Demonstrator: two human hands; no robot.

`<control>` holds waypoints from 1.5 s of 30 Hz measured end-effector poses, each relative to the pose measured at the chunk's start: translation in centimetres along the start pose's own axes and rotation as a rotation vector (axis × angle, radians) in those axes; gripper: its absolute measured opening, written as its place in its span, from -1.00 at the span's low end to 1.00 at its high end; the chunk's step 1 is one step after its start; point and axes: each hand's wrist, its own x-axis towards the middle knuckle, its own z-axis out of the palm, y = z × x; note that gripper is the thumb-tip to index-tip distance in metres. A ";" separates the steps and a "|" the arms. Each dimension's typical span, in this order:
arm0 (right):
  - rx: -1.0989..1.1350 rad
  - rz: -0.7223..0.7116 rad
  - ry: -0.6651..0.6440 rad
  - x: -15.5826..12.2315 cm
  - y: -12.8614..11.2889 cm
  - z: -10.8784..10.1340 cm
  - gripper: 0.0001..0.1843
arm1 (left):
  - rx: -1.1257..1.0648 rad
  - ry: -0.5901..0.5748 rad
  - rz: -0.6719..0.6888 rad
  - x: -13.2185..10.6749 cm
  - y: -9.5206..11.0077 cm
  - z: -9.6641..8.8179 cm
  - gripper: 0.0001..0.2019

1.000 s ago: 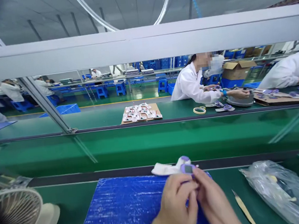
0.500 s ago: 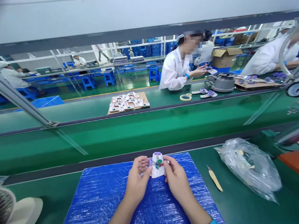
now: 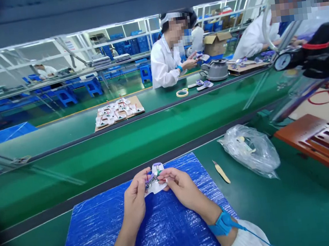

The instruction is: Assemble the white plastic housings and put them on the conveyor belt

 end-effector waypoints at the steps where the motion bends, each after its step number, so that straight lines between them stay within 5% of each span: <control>1: -0.014 -0.003 0.008 0.1 0.1 0.0 -0.76 | -0.050 -0.015 -0.006 0.0 0.0 -0.1 -0.59; 6: -0.128 -0.090 0.015 0.2 0.4 -0.1 -0.84 | -0.156 -0.096 0.017 0.0 -0.7 0.1 -0.53; 13: -0.233 -0.185 0.010 -0.1 -0.1 0.0 -0.89 | 0.182 0.073 0.069 -0.3 -2.5 0.4 -0.49; 21: -0.113 -0.065 -0.115 -0.2 -0.1 0.1 -0.76 | 0.432 -0.035 0.144 -0.1 -2.3 0.2 -0.60; 30: -0.456 -0.283 0.017 -0.4 -0.1 0.5 -0.81 | 0.591 -0.107 0.296 0.0 -1.8 0.3 -0.64; 45: -0.472 -0.308 0.009 -0.6 -0.1 0.4 -0.83 | 0.608 -0.236 0.268 -0.1 -1.3 -0.1 -0.61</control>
